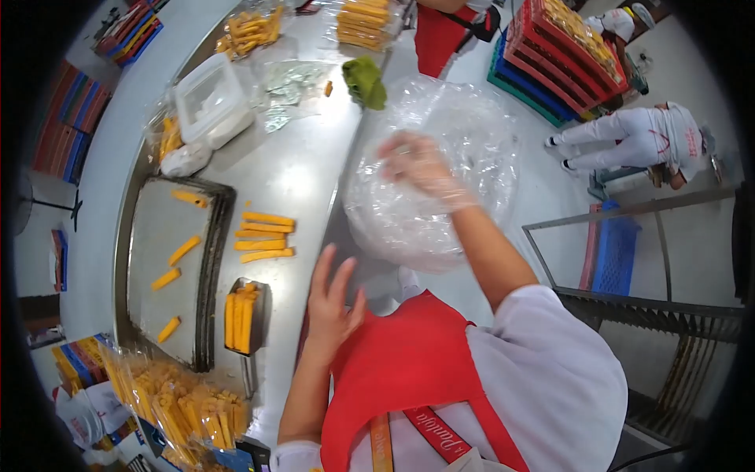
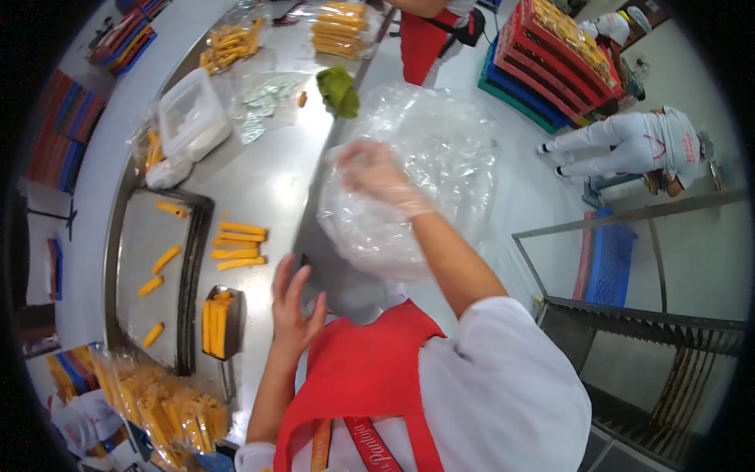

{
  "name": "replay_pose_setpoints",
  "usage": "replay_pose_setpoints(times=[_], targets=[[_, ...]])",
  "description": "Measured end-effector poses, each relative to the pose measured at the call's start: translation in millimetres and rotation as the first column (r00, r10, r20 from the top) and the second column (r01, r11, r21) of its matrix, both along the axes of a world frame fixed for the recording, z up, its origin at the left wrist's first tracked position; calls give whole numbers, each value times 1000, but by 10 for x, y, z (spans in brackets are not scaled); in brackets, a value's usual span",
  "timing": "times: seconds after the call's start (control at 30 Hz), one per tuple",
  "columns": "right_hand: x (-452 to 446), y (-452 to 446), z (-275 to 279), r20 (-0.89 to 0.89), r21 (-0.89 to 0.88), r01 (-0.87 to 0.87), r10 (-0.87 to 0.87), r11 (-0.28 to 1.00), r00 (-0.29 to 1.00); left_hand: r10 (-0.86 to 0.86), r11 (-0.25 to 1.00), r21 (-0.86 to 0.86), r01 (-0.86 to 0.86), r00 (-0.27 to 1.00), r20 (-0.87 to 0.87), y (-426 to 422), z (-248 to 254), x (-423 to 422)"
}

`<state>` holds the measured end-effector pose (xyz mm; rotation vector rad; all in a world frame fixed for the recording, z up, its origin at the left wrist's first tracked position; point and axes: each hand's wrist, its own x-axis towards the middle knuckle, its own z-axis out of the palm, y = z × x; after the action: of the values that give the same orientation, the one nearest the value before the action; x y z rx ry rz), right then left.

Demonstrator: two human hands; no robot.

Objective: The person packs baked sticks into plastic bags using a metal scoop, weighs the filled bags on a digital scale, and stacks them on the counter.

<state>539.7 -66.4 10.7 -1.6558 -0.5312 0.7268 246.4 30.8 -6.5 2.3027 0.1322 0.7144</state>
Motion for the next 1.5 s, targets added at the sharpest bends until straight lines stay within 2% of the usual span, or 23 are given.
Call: replay_pose_setpoints(times=[0.07, 0.1, 0.17, 0.23, 0.3, 0.37, 0.43, 0.53, 0.67, 0.73, 0.77, 0.83, 0.87, 0.93, 1.03, 1.07, 1.13, 1.17, 1.23, 1.33, 1.4, 1.47, 1.5], targets=[[258, -913, 256, -60, 85, 309, -305, 947, 951, -148, 989, -30, 147, 988, -42, -335, 75, 595], [341, -1313, 413, -9, 0, 442, -442, 897, 897, -218, 976, -44, 215, 973, -77, -492, 85, 896], [502, -2154, 337, -68, 143, 563, -560, 814, 826, -296, 955, -60, 291, 945, -140, -755, -129, 1503], [477, -2772, 278, -145, 141, 671, -655, 728, 741, -285, 958, -67, 280, 893, -348, -918, -569, 2050], [363, -3183, 180, -210, 87, 733, -707, 674, 675, -140, 951, 136, 279, 775, -616, -1016, -1081, 2437], [197, -3366, 23, -300, 42, 761, -718, 648, 628, -21, 958, 190, 214, 714, -699, -1131, -1500, 2417], [19, -3434, -135, -373, 14, 772, -713, 636, 594, -165, 905, -13, 425, 322, -932, -1105, -1860, 2510], [-113, -3487, -372, -478, 53, 743, -637, 667, 605, -173, 893, 80, 443, 501, -848, -1201, -2133, 2352], [-29, -3308, -325, -498, 31, 703, -599, 710, 627, -147, 888, 123, 444, 526, -838, -1156, -1817, 2374], [55, -3176, -190, -472, 26, 637, -553, 770, 687, 42, 865, 463, 193, 891, -451, -1139, -1620, 2369], [105, -3118, -168, -459, 43, 623, -538, 781, 707, 60, 867, 470, 168, 900, -432, -1117, -1537, 2427], [221, -2978, -178, -387, 33, 528, -476, 849, 789, 7, 931, 364, -32, 997, 70, -1063, -1323, 2557], [263, -2883, -193, -377, 43, 510, -459, 859, 804, 27, 929, 367, -56, 996, 85, -1023, -1221, 2581], [319, -2656, -258, -122, 0, 331, -328, 944, 937, -42, 993, 105, 51, 995, -90, -992, -820, 2536], [308, -2163, -380, 204, 38, 142, -147, 989, 968, -47, 997, 55, 45, 998, 32, -1039, -209, 2389], [279, -2015, -326, 207, 36, 123, -128, 992, 970, -28, 998, 53, 26, 999, 36, -1077, -84, 2305], [234, -1746, -153, 181, 45, -65, 56, 997, 982, -20, 939, -344, 13, 1000, -14, -1112, 65, 2175], [243, -1637, -83, 181, 42, -83, 74, 996, 981, -2, 938, -348, -3, 1000, -13, -1060, 63, 2125], [229, -1450, 63, 41, -122, -219, 225, 968, 973, 59, 769, -632, -91, 996, -72, -932, 51, 1940], [67, -1171, 368, -108, 16, -252, 252, 968, 962, 42, 748, -663, 30, 995, 93, -785, 182, 1579], [9, -1032, 476, -140, 40, -250, 253, 967, 957, 19, 720, -693, 36, 997, 71, -729, 398, 1264], [-109, -920, 671, -407, 210, -75, 157, 975, 900, -45, 937, -336, 90, 989, 139, -706, 605, 945], [-126, -898, 676, -452, 229, -100, 197, 968, 870, -62, 946, -311, 86, 994, 87, -703, 698, 786]])
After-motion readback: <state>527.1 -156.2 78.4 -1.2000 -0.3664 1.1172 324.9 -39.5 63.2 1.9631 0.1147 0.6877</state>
